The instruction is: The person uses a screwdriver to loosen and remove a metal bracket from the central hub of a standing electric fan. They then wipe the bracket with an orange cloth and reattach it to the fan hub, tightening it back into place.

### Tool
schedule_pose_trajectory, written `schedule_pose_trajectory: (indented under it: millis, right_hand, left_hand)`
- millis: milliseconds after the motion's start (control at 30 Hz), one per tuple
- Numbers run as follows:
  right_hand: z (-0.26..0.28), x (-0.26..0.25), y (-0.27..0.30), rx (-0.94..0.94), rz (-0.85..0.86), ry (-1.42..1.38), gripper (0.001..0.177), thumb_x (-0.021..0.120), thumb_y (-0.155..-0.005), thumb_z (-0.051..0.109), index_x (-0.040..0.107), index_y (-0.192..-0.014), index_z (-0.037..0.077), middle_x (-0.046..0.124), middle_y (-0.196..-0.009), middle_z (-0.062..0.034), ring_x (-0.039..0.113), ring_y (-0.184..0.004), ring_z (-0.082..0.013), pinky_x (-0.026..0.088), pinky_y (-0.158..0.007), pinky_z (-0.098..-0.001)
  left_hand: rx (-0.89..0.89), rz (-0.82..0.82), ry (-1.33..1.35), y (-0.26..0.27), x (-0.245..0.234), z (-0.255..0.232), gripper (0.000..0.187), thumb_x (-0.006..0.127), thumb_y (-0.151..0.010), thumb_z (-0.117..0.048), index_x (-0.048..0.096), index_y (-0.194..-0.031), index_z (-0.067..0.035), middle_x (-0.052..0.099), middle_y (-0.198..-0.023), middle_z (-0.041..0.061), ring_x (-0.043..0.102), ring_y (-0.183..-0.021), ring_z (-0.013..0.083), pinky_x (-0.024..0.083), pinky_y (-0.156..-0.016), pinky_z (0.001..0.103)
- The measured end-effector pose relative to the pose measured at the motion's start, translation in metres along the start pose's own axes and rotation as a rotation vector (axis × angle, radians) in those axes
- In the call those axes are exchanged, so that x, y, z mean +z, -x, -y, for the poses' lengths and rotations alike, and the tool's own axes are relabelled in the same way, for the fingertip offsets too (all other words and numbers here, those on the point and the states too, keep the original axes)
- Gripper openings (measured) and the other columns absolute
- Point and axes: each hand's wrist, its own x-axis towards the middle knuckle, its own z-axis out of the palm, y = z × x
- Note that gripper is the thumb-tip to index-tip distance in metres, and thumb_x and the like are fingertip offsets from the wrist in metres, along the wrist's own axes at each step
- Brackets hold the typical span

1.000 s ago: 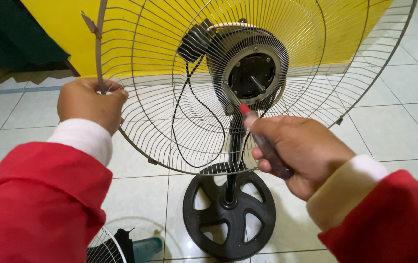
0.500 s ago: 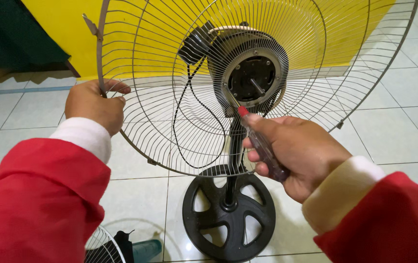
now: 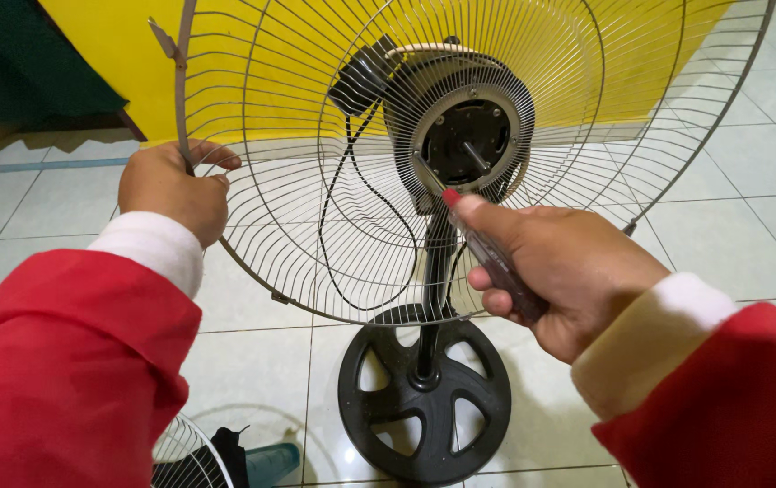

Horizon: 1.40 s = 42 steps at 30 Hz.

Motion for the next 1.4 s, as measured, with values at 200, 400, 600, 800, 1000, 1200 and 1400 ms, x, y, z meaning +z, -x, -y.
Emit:
schedule_pose_trajectory:
  millis: [200,400,600,800,1000,1200,1400]
  right_hand:
    - [0.005,-0.012,-0.005,0.075,-0.063,0.055,0.035,0.05,-0.108,0.027,0.067,-0.117,-0.002,0.062,-0.077,-0.0067,0.055,-0.057,-0.0107,0.048,-0.047,-0.0261]
    - [0.004,-0.019,-0.02,0.006,0.18,-0.17,0.041,0.049,-0.109,0.039,0.06,-0.119,0.001,0.067,-0.081,-0.009,0.054,-0.059,-0.0121,0.048,-0.045,-0.0259]
    - [0.008,-0.016,-0.013,0.053,0.013,0.003,0.028,0.056,-0.108,0.023,0.066,-0.122,0.002,0.065,-0.09,-0.0104,0.064,-0.069,-0.0132,0.053,-0.05,-0.0254]
    - [0.012,-0.013,-0.018,0.186,0.059,-0.179,0.032,0.036,-0.111,0.025,0.06,-0.126,0.009,0.073,-0.093,-0.0115,0.063,-0.069,-0.0099,0.046,-0.05,-0.0213]
    - [0.0,-0.019,-0.019,0.128,0.305,-0.421,0.035,0.043,-0.107,0.033,0.063,-0.125,0.01,0.072,-0.096,-0.0124,0.059,-0.066,-0.0076,0.049,-0.05,-0.0167]
    - [0.01,-0.007,-0.01,0.018,0.094,0.026,0.031,0.056,-0.105,0.02,0.059,-0.118,-0.008,0.058,-0.085,-0.0092,0.053,-0.063,-0.0131,0.052,-0.052,-0.0239]
    - [0.008,-0.016,-0.015,0.187,0.221,-0.402,0.03,0.044,-0.107,0.021,0.061,-0.126,0.005,0.075,-0.099,-0.0151,0.057,-0.068,-0.0106,0.051,-0.052,-0.0226]
  left_hand:
    - [0.039,-0.022,-0.059,0.0,0.0,0.0,0.015,0.074,-0.088,-0.008,0.079,-0.095,-0.02,0.075,-0.097,0.012,0.071,-0.085,0.0272,0.054,-0.075,0.04]
    - [0.115,-0.048,-0.114,0.002,0.0,0.002,0.015,0.073,-0.089,-0.008,0.078,-0.097,-0.019,0.074,-0.092,0.015,0.071,-0.085,0.0296,0.055,-0.075,0.041]
    - [0.113,-0.04,-0.108,0.001,-0.001,0.001,0.014,0.073,-0.088,-0.008,0.077,-0.096,-0.018,0.074,-0.092,0.013,0.071,-0.084,0.0293,0.054,-0.075,0.041]
    - [0.075,-0.031,-0.097,0.005,-0.003,-0.001,0.012,0.073,-0.089,-0.01,0.076,-0.097,-0.018,0.073,-0.088,0.015,0.071,-0.081,0.0289,0.054,-0.073,0.041]
    - [0.142,-0.047,-0.129,0.004,-0.003,0.001,0.012,0.074,-0.089,-0.009,0.077,-0.096,-0.017,0.071,-0.083,0.016,0.07,-0.079,0.0317,0.054,-0.073,0.042]
    - [0.18,-0.056,-0.127,0.002,-0.003,0.004,0.014,0.074,-0.088,-0.009,0.079,-0.098,-0.017,0.071,-0.082,0.017,0.069,-0.078,0.032,0.053,-0.072,0.042]
    - [0.126,-0.01,-0.115,0.006,-0.006,0.001,0.015,0.072,-0.089,-0.008,0.077,-0.1,-0.017,0.072,-0.086,0.015,0.07,-0.077,0.0308,0.054,-0.071,0.042]
